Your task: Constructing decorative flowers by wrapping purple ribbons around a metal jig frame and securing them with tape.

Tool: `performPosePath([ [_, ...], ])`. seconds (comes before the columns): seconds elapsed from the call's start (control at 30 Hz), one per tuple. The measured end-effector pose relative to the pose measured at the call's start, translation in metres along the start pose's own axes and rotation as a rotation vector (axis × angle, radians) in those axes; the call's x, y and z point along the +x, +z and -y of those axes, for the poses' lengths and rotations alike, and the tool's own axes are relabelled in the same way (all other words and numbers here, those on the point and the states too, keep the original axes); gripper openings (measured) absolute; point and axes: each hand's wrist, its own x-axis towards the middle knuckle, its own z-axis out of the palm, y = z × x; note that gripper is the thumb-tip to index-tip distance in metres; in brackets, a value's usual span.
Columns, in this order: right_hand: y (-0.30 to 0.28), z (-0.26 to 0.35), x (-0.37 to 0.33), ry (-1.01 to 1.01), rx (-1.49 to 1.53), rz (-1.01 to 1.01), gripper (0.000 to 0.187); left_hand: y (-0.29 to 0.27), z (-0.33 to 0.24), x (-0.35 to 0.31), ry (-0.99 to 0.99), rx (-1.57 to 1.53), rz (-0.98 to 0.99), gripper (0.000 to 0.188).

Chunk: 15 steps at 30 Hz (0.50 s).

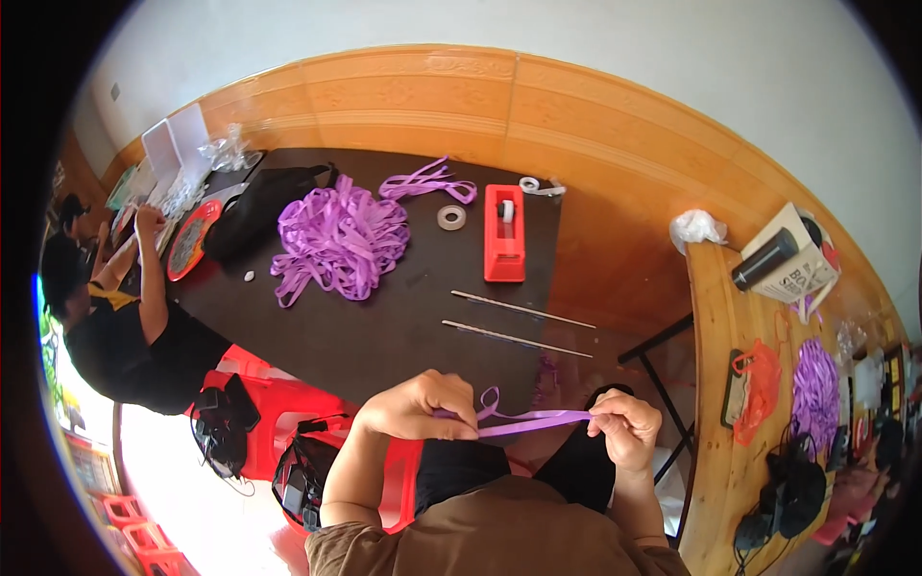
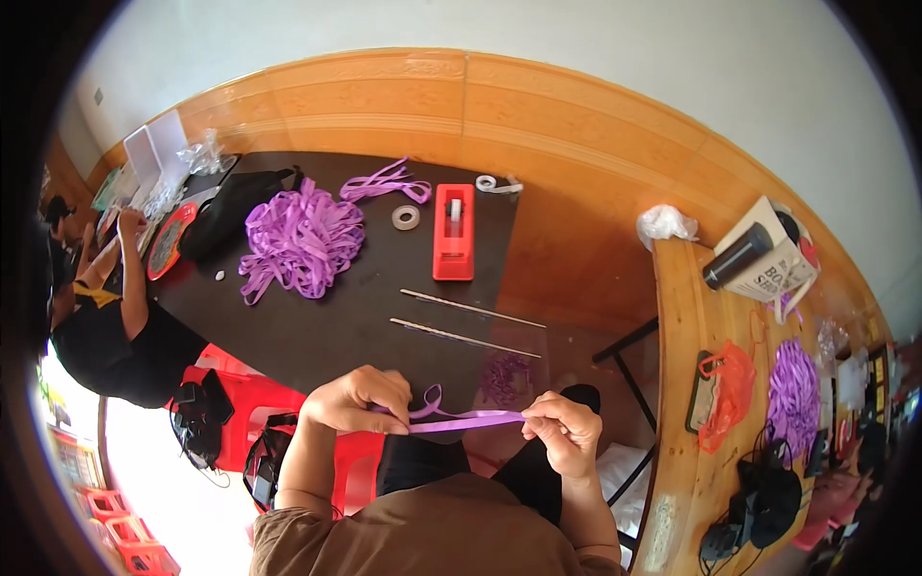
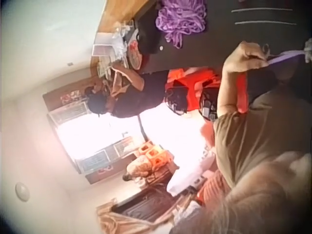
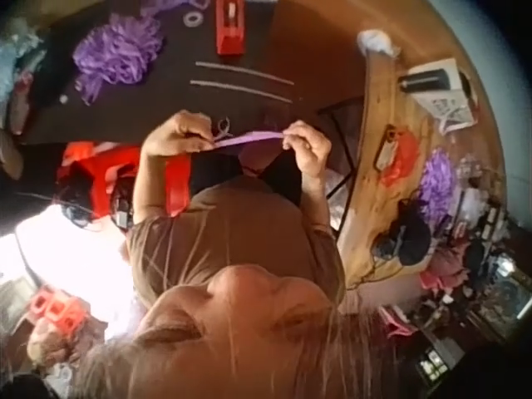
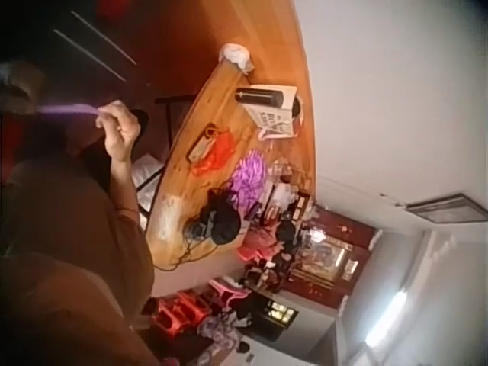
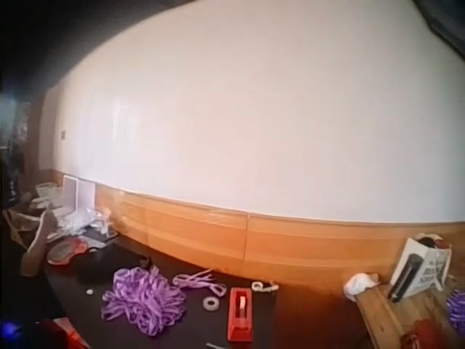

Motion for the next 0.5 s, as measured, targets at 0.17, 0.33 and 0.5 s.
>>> performPosePath([
  [0.17,-0.019,0.019,-0.007,-0.163,-0.067,-0.245,0.005,0.042,0.007,0.021,-0.323,-0.609,0.002,0.013],
  [0.33,-0.049,0.029,-0.019,-0.048,-0.167,-0.490,0.006,0.069,0.005,0.045,-0.628,-0.586,-0.082,0.017],
  [0.5,-0.026,0.036,-0.004,-0.132,-0.599,-0.248,0.035,0.090,0.021,0.071,-0.535,-0.599,-0.226,0.018],
])
